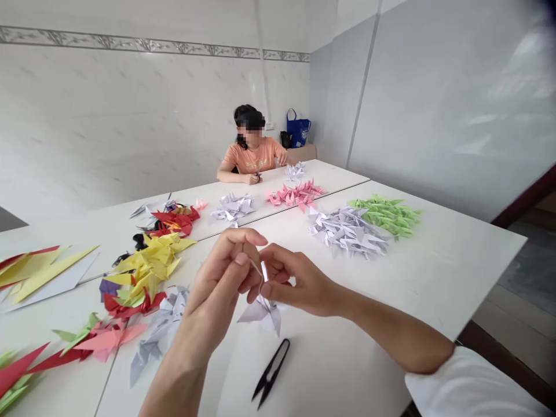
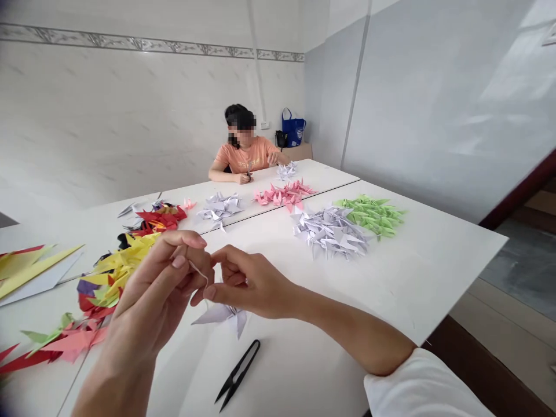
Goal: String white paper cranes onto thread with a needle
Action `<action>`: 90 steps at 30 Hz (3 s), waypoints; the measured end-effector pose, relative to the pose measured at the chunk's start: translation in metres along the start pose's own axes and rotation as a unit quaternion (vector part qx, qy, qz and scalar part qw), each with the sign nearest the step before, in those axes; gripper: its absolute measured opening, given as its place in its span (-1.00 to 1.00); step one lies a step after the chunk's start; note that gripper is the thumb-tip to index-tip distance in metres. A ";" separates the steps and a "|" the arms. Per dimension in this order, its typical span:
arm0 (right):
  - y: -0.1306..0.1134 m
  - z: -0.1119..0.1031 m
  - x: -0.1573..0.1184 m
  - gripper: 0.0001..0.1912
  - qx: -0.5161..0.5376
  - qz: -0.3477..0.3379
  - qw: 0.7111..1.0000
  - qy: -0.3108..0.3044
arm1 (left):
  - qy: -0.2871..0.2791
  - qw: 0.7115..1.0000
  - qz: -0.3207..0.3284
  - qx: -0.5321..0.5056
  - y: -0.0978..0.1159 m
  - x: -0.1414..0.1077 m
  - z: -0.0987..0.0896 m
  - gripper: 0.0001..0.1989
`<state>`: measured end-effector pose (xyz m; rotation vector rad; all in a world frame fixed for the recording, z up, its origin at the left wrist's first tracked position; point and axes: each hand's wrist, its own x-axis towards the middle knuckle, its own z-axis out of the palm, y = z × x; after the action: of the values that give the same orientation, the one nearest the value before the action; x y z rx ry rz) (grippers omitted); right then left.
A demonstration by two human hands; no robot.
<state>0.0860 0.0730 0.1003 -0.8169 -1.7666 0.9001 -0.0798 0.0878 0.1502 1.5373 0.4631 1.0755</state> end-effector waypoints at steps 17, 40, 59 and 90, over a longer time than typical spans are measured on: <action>-0.021 -0.038 0.006 -0.69 -0.059 0.020 0.997 -0.043 | -0.072 0.996 0.058 0.003 0.008 0.042 0.013 -0.87; 0.028 -0.141 -0.109 -0.68 -0.347 0.071 0.934 0.053 | 0.009 0.934 -0.036 0.355 -0.194 0.074 0.040 -0.63; 0.073 -0.126 -0.256 -0.67 -0.405 0.246 0.862 0.181 | 0.037 0.898 -0.082 0.430 -0.254 0.090 0.065 -0.57; 0.103 -0.254 -0.205 -0.64 -0.553 0.411 0.671 0.273 | -0.054 0.960 -0.121 0.248 -0.233 0.043 0.000 -0.69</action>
<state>0.4028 0.0077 -0.0101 -2.5041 -1.1901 -0.1344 0.0034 0.1857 -0.0494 1.9041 0.8689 0.7072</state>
